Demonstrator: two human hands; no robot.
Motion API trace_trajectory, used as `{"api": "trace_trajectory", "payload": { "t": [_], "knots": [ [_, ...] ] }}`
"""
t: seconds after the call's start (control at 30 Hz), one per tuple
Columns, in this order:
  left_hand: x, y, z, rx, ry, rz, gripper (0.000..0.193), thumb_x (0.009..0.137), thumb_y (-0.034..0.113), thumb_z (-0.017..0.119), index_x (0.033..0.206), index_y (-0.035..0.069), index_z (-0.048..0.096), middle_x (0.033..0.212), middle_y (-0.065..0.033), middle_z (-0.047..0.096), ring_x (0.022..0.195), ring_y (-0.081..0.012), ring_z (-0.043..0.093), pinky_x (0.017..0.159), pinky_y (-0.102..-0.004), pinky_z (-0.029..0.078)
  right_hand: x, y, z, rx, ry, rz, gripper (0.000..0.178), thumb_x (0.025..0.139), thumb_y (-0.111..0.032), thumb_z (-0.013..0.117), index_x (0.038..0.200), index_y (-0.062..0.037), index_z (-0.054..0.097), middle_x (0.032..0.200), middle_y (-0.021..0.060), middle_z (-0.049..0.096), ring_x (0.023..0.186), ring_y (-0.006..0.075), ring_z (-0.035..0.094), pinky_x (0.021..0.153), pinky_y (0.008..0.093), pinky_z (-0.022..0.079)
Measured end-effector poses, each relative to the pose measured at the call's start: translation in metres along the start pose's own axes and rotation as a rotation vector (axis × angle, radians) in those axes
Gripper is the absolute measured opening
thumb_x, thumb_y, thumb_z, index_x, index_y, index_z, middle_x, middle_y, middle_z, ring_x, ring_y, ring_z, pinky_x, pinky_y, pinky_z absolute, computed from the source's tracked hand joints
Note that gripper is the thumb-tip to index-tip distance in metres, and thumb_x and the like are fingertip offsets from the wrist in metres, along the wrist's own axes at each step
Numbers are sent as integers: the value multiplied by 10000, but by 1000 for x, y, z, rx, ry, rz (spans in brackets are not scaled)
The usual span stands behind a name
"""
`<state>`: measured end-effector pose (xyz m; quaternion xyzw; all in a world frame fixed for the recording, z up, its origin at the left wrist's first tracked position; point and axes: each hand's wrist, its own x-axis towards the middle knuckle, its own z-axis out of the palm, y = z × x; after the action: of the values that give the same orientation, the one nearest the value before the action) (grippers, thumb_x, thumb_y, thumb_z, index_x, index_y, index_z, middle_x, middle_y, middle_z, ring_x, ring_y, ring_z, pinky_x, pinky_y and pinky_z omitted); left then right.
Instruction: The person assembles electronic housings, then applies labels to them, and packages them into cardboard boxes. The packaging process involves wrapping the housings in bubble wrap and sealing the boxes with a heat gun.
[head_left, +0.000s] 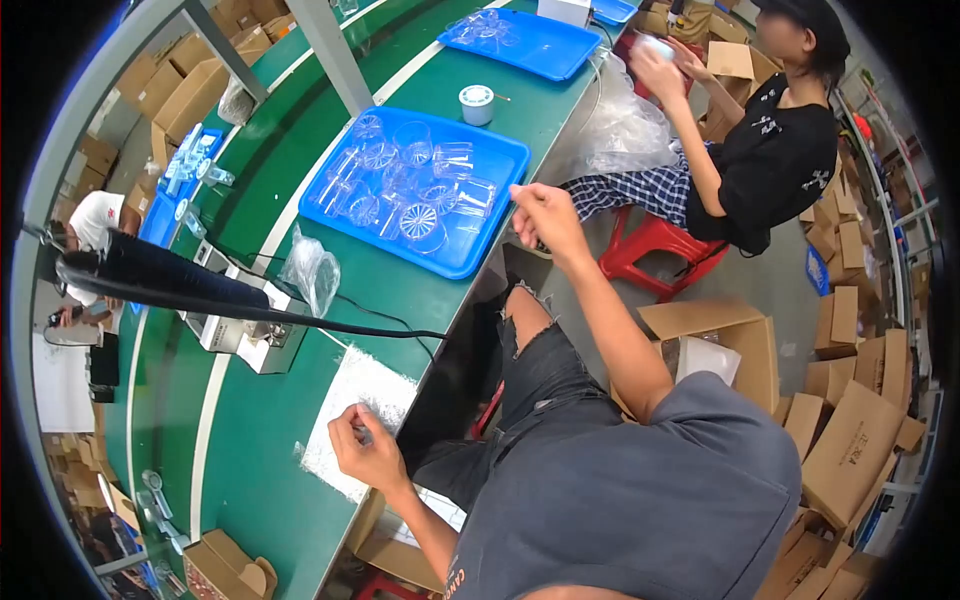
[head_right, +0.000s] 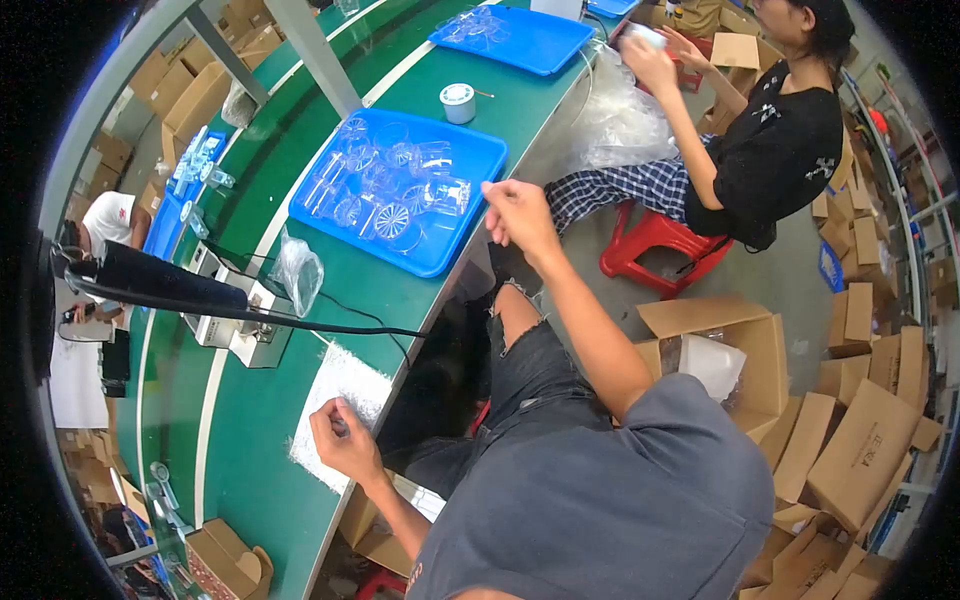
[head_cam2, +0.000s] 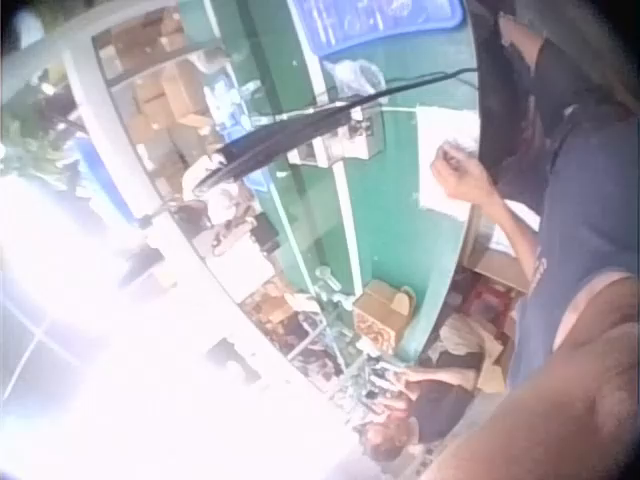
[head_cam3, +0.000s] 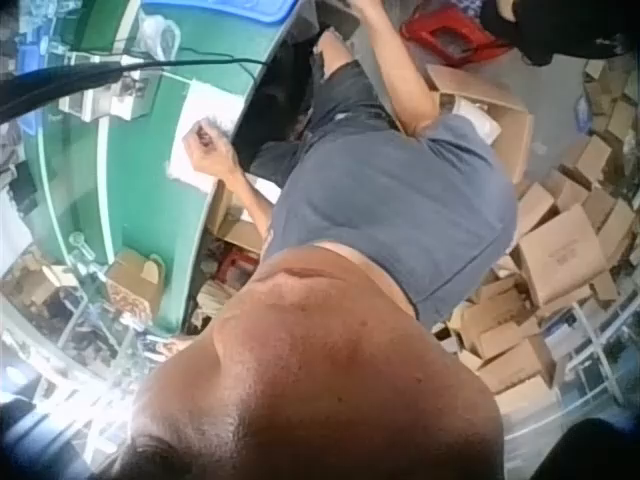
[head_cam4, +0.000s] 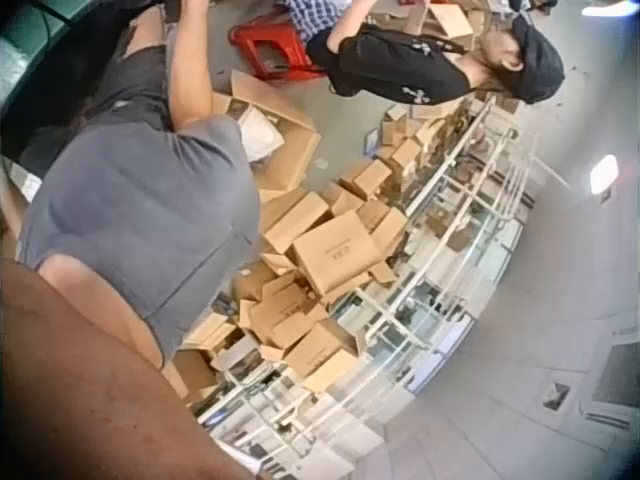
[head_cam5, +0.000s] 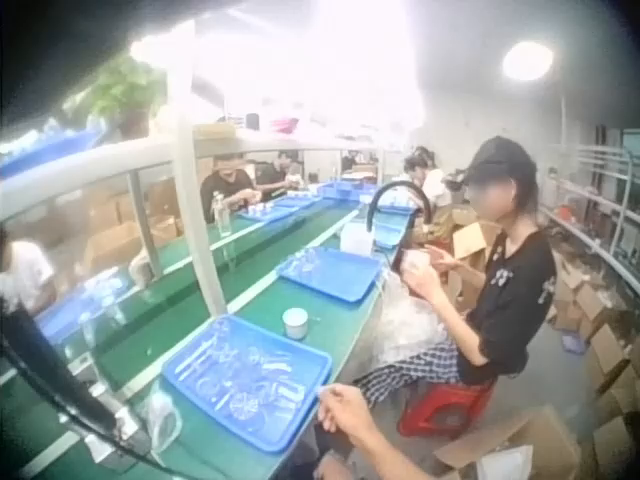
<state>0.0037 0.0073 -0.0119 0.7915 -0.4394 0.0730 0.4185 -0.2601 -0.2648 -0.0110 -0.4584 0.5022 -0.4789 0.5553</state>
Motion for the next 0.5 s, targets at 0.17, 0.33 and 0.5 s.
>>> {"api": "trace_trajectory", "payload": {
  "t": [0.17,0.33,0.5],
  "knots": [
    [-5,1,2,41,34,7,96,920,98,694,891,7,684,766,-63,557,617,-200,472,568,-339,403,3,15,10,86,-99,96,351,1019,-324,655,788,-66,599,603,9,586,457,85,549,409,223,402],
    [-2,6,5,66,37,-37,99,931,98,670,901,3,675,771,-50,551,640,-170,453,599,-317,400,11,23,7,128,-180,-4,312,1048,-259,607,823,-42,602,612,11,566,531,103,573,513,239,471],
    [1,4,6,58,38,-12,101,932,99,676,900,4,671,772,-54,559,630,-174,450,588,-322,401,10,26,5,195,-144,-2,290,1047,-224,587,853,-10,617,620,28,576,545,143,606,548,267,509]
  ]
}}
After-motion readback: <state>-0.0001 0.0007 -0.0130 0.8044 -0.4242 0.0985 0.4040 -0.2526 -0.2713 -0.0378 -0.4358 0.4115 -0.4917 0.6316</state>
